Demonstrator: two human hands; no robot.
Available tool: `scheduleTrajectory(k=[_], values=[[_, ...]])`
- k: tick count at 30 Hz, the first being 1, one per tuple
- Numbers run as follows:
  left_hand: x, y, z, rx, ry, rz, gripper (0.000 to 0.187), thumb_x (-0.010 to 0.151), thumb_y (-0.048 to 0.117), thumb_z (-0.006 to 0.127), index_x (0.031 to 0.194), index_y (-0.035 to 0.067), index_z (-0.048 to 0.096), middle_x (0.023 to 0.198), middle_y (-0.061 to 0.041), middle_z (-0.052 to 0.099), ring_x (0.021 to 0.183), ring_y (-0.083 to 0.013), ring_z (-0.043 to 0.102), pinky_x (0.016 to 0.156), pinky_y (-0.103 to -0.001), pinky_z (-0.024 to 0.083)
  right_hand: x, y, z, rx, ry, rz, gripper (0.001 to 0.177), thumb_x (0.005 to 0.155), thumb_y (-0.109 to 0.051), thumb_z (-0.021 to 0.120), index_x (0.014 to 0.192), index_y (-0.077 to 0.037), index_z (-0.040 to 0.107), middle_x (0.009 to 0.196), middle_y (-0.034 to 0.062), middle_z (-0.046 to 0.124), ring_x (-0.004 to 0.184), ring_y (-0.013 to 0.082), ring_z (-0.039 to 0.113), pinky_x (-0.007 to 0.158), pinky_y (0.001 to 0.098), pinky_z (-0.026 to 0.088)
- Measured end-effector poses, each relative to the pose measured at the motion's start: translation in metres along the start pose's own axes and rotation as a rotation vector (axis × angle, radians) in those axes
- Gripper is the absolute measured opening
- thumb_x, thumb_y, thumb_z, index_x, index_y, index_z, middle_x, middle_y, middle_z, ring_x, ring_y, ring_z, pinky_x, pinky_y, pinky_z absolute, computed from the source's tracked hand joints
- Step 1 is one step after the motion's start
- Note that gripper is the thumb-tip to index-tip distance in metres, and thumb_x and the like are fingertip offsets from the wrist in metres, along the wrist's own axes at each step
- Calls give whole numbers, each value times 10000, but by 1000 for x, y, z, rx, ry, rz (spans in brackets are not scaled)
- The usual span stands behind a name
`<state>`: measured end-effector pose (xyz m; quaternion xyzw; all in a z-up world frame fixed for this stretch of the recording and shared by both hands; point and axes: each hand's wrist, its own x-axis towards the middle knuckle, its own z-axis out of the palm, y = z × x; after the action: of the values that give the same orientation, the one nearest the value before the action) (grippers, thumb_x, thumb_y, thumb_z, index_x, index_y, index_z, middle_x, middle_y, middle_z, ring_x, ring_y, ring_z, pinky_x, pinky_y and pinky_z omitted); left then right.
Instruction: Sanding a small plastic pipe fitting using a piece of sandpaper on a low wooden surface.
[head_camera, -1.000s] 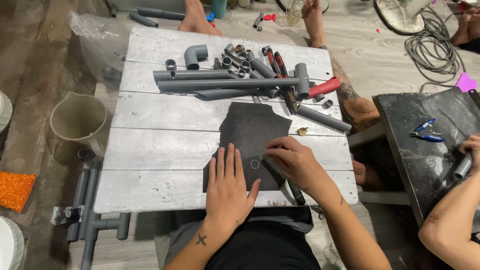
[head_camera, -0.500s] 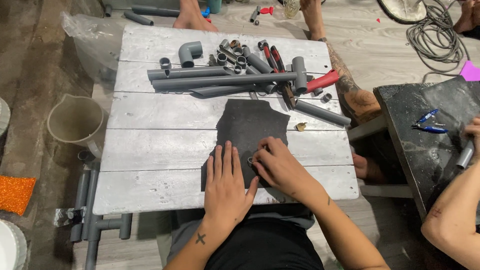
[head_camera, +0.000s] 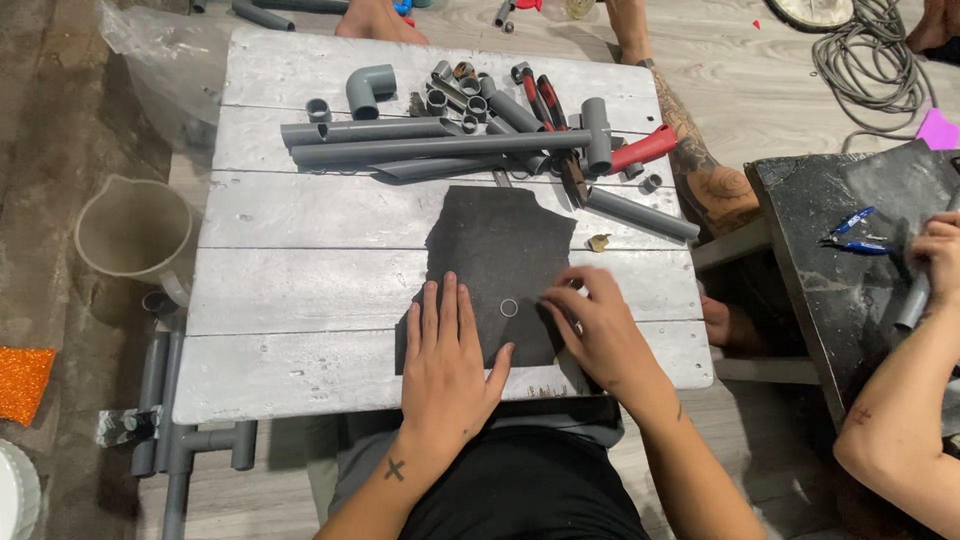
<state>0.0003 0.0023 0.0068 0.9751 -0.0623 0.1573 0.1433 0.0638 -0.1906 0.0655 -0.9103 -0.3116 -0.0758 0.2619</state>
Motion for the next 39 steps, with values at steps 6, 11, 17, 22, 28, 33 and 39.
scheduleTrajectory(k=[6, 11, 17, 22, 28, 33, 39], values=[[-1, 1, 2, 12, -29, -3, 818, 1014, 559, 463, 1536, -65, 378, 1654, -235, 314, 1537, -391, 286, 1242, -498, 256, -11, 3, 22, 96, -160, -68, 271, 970, 38, 593, 1238, 54, 627, 1242, 208, 590, 1145, 332, 632, 992, 381, 517], [-1, -1, 3, -20, -19, 7, 819, 987, 530, 484, 1535, -67, 372, 1657, -242, 299, 1536, -399, 278, 1244, -509, 231, 9, -11, 30, -48, -319, -108, 417, 816, 98, 639, 1230, 81, 603, 1253, 199, 562, 1149, 332, 584, 932, 392, 523], [-3, -2, 5, -33, -23, 4, 819, 1004, 545, 459, 1545, -61, 357, 1663, -236, 289, 1541, -395, 266, 1242, -505, 233, 6, -4, 27, -150, -389, -104, 366, 792, 79, 626, 1156, 52, 637, 1252, 181, 577, 1120, 309, 605, 906, 388, 542], [-2, -1, 3, 4, -9, -1, 814, 1018, 562, 431, 1536, -63, 376, 1651, -238, 318, 1534, -390, 287, 1249, -493, 235, -2, 1, 16, -111, -369, -59, 422, 803, 19, 606, 1222, 62, 639, 1240, 187, 601, 1122, 328, 642, 975, 386, 517], [-5, 1, 5, 66, 63, 7, 853, 983, 593, 484, 1541, -44, 389, 1653, -218, 325, 1534, -371, 298, 1248, -485, 246, -15, 20, 24, -194, -324, -18, 406, 799, -14, 619, 1199, 10, 680, 1118, 146, 608, 1021, 320, 657, 833, 404, 547], [-10, -1, 15, 116, 103, 39, 871, 987, 604, 404, 1562, -43, 298, 1668, -231, 252, 1547, -381, 224, 1253, -505, 173, 8, 10, 55, -81, -309, -121, 221, 777, -67, 642, 973, 23, 688, 1034, 191, 642, 992, 370, 632, 877, 391, 505], [-9, -10, 51, 115, 17, 4, 985, 921, 735, 534, 1545, -1, 333, 1668, -167, 263, 1521, -371, 237, 1196, -512, 230, 46, 40, 42, -216, -381, 9, 179, 685, 141, 534, 714, -14, 619, 948, 158, 619, 769, 344, 664, 650, 432, 548]])
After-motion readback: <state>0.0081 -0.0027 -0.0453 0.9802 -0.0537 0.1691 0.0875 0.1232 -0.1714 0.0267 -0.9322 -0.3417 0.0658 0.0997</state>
